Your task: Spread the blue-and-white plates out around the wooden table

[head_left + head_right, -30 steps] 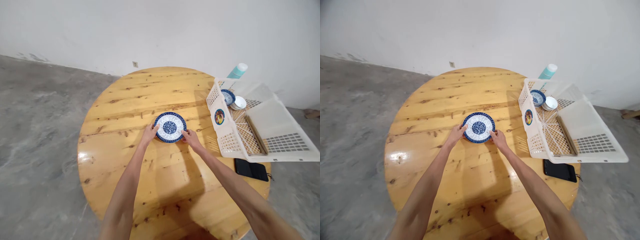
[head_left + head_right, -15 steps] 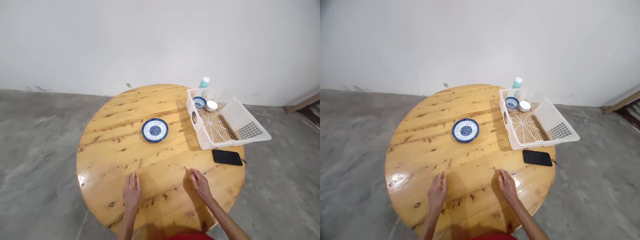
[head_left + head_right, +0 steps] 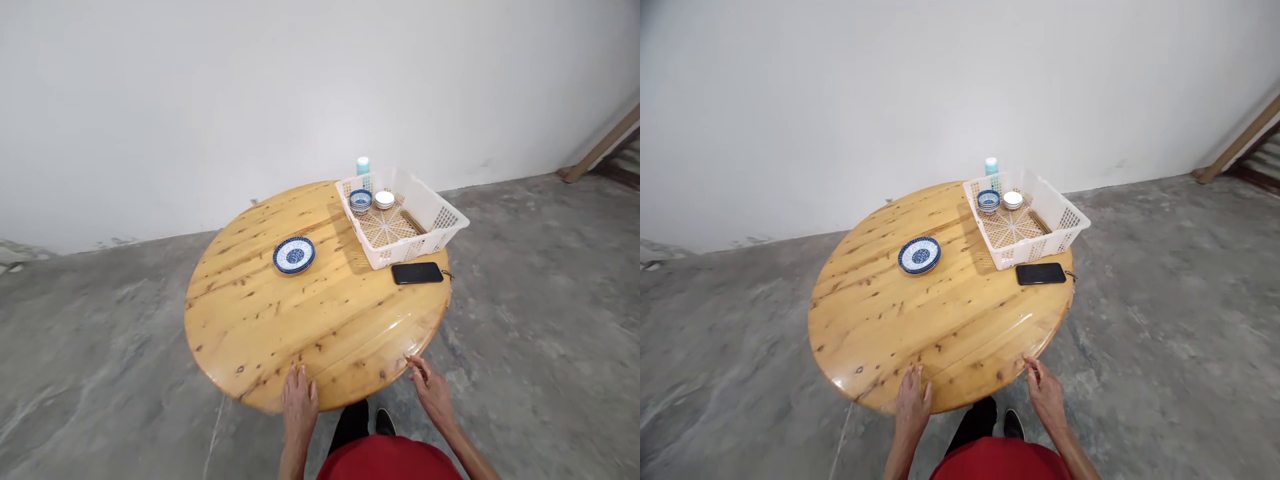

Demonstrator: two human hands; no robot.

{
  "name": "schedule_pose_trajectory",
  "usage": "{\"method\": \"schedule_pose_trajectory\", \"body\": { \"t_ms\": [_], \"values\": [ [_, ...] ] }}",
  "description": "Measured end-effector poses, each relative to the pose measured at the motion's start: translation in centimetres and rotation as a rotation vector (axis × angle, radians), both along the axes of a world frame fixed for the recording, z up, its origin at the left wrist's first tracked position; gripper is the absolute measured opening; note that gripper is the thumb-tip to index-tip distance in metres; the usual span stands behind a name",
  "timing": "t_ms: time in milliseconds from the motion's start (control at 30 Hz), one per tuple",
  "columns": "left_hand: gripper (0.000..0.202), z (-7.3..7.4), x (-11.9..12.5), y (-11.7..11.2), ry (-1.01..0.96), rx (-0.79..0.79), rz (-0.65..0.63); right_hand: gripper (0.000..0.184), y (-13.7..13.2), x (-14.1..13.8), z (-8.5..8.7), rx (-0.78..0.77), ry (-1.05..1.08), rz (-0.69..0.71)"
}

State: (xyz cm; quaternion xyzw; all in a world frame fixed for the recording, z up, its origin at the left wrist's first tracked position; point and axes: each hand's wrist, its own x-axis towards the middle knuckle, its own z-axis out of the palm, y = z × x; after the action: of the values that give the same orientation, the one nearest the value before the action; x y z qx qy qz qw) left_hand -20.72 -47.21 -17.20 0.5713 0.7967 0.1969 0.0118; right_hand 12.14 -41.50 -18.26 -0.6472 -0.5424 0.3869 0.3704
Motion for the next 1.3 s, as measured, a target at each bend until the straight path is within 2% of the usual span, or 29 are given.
{"method": "schedule_pose_trajectory", "body": {
  "t_ms": [167,300,400,467,533,633,733,900,1000,1067,1167,1300],
  "values": [
    [0.04,-0.7,0.4,-6.6,-0.134,-0.012,0.086,0.036,-2.2,0.4,-0.1,-0.065,0.034,0.1],
    [0.045,-2.4,1.0,-13.8,-0.271,-0.085,0.256,0.035,-3.3,0.1,-0.5,-0.104,-0.036,0.229],
    [0.052,-3.6,2.3,-19.0,-0.406,-0.143,0.385,0.038,-4.1,-0.6,-1.1,-0.119,-0.099,0.356],
    [0.052,-4.2,3.4,-21.7,-0.508,-0.213,0.47,0.039,-4.7,-1.2,-1.5,-0.116,-0.135,0.443],
    [0.047,-4.6,4.3,-23.4,-0.61,-0.288,0.532,0.04,-5.6,-1.9,-1.7,-0.115,-0.157,0.523],
    [0.036,-4.7,4.5,-23.7,-0.696,-0.34,0.543,0.043,-6.9,-2.5,-1.6,-0.131,-0.178,0.615],
    [0.031,-4.5,3.3,-21.4,-0.705,-0.338,0.508,0.045,-8.1,-2.0,-1.4,-0.148,-0.208,0.614],
    [0.031,-3.0,0.4,-14.9,-0.653,-0.25,0.307,0.043,-10.3,0.4,-2.7,-0.203,-0.232,0.401],
    [0.03,-1.7,-1.2,-12.7,-0.646,-0.207,0.18,0.043,-12.2,0.2,-4.1,-0.278,-0.163,0.26],
    [0.031,-1.2,-2.8,-12.8,-0.683,-0.217,0.091,0.043,-13.5,-1.6,-4.7,-0.305,-0.11,0.186],
    [0.031,-1.2,-6.3,-14.5,-0.726,-0.292,0.019,0.043,-15.1,-6.2,-4.4,-0.332,-0.043,0.141],
    [0.031,-1.6,-12.3,-17.4,-0.692,-0.404,0.12,0.04,-16.4,-13.2,-3.3,-0.303,-0.046,0.204]
  ]
}}
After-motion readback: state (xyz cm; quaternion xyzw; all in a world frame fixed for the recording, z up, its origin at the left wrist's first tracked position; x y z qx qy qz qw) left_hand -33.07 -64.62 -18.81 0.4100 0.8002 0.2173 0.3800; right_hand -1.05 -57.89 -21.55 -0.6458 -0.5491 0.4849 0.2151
